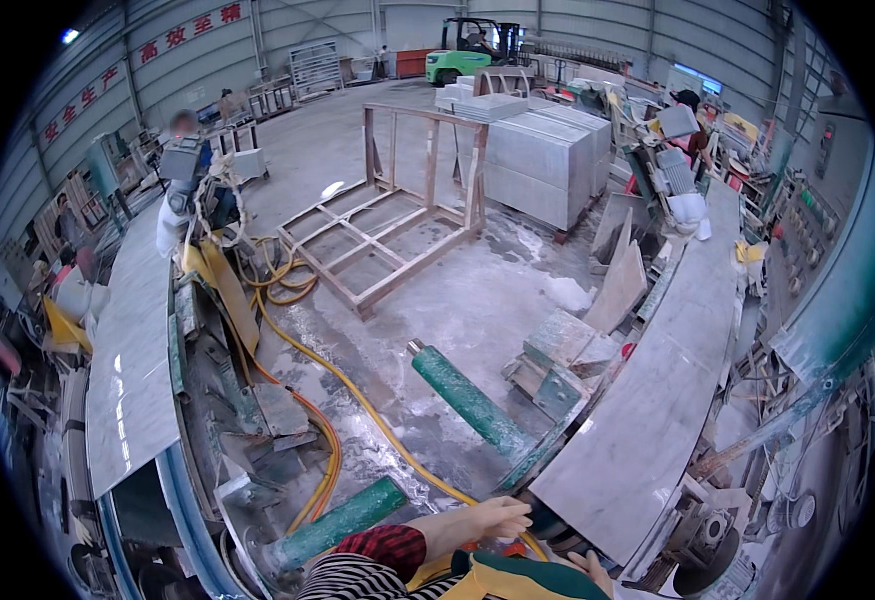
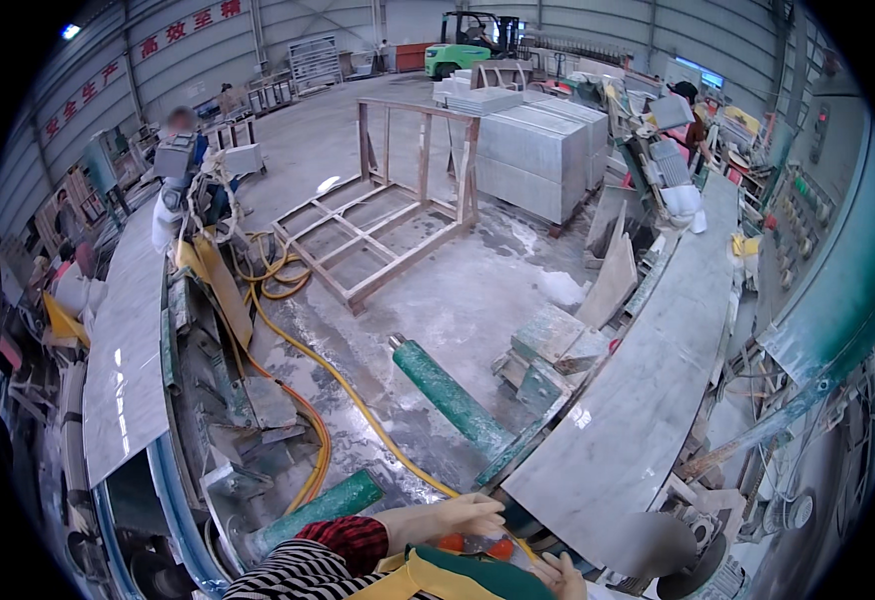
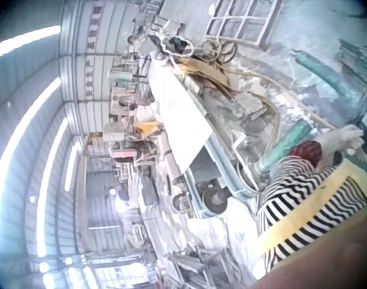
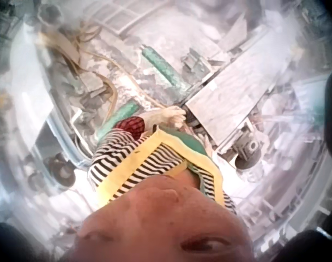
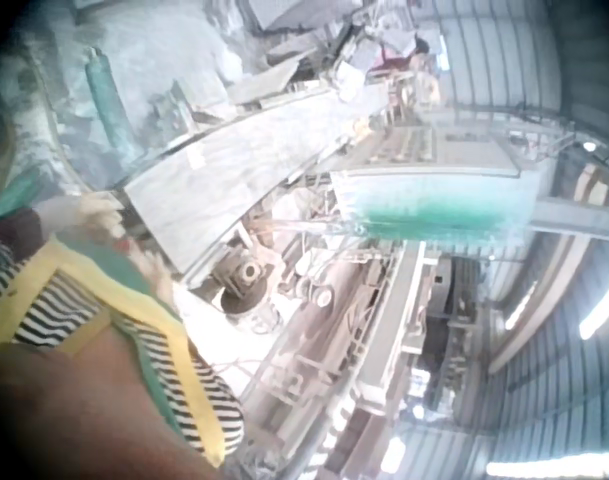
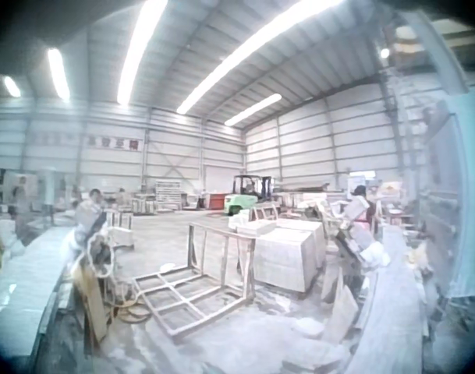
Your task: The person feeds large stone slabs into a polishing machine, guides them through the rollers, and removes them at the other end. This process is repeated multiple times with different slabs.
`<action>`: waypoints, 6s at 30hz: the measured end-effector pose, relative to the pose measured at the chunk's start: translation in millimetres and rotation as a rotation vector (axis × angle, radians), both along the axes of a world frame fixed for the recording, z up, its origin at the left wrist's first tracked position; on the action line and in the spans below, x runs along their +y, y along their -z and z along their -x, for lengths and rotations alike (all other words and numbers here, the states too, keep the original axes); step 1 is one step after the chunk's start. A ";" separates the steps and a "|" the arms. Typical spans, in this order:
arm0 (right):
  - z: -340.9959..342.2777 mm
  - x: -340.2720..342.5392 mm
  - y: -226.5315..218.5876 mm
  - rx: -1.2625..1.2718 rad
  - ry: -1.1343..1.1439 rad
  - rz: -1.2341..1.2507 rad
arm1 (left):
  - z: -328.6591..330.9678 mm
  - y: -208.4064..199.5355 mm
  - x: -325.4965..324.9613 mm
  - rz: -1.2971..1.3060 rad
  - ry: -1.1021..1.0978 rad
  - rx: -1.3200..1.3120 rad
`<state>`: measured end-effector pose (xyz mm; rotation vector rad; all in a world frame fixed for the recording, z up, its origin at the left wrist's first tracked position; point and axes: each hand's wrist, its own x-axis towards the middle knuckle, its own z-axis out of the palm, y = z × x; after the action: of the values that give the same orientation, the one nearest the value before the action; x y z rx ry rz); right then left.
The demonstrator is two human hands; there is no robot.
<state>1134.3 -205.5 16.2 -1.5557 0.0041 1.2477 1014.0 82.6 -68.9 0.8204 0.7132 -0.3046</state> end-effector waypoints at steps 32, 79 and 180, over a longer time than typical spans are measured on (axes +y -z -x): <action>-115.1 -38.4 71.9 -1.879 -0.329 -0.015 | 326.8 -22.3 -202.7 -0.123 -0.717 0.280; 676.0 396.1 39.5 -1.747 -0.788 -0.844 | 916.3 -103.2 -163.2 -1.044 -1.666 0.796; 681.7 354.5 -18.9 -1.727 -0.871 -0.810 | 1013.4 -82.7 -24.9 -1.974 -0.513 1.015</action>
<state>452.6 149.0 35.1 -1.3808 -2.1171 -0.0259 0.6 57.7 13.8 2.2867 2.2097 0.7215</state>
